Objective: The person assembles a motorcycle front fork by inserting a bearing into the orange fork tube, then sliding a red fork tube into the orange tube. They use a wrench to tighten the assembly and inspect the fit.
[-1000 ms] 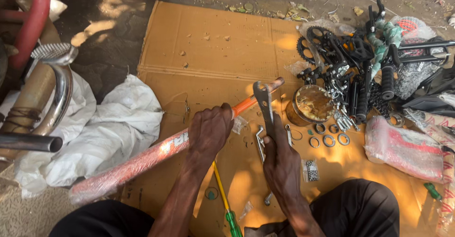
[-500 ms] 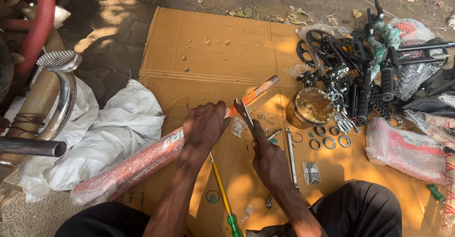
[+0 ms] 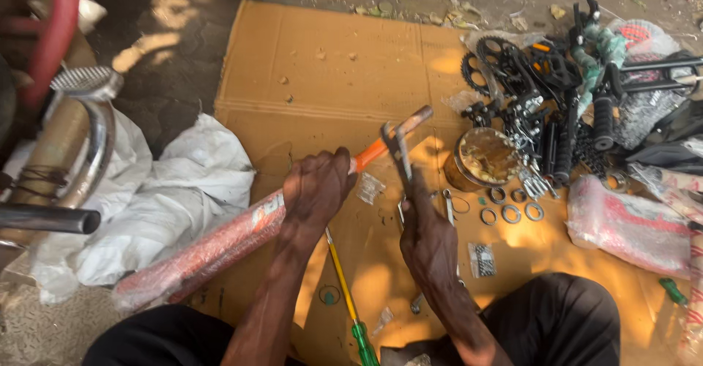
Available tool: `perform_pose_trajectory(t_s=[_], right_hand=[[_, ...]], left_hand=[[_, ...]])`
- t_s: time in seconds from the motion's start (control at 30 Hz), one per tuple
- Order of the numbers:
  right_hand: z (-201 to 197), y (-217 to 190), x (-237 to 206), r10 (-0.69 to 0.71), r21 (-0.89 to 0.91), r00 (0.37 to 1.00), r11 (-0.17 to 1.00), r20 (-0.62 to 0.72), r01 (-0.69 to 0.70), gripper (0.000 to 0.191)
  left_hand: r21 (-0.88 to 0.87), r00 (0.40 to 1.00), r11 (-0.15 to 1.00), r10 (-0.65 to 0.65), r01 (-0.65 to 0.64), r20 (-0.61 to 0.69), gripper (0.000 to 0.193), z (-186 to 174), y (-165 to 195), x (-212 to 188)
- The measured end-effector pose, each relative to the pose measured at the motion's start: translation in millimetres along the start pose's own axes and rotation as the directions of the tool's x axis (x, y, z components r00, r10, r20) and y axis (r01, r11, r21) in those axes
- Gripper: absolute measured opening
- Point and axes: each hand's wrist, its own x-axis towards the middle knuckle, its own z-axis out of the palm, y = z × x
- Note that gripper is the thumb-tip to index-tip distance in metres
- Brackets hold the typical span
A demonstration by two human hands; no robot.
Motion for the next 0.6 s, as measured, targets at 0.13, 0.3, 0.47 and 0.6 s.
perform_pose_trajectory(t_s=[0.13,0.3,0.47,0.6], right_hand=[[0.5,-3.1,-1.7,-0.127,0.057,0.99,0.99,-0.058,0.131,0.058],[3.2,1.1,2.7,0.102,-0.228,0.977,0.972,0.188,-0.058,0.055],[10.8,9.0,-3.6,-0.133,-0.046,0.991,0.99,-0.016,0.132,0.059],[9.7,13.4,-1.3,0.06,-0.186,0.981,0.982,0.187,-0.025,0.067]], left_hand=[[0.012,1.0,1.0,0.015,-0.015,-0.002,0.029,-0.8,0.4,-4.8],[0.009,0.985,0.999,-0.037,0.036,0.167,0.027,3.8,-1.3,-4.5],[-0.014,0.998,1.0,0.025,-0.026,-0.066,0.031,5.5,-1.0,-6.4],[0.01,0.996,1.0,-0.001,0.0,0.09,0.018,3.6,0.6,-4.4]])
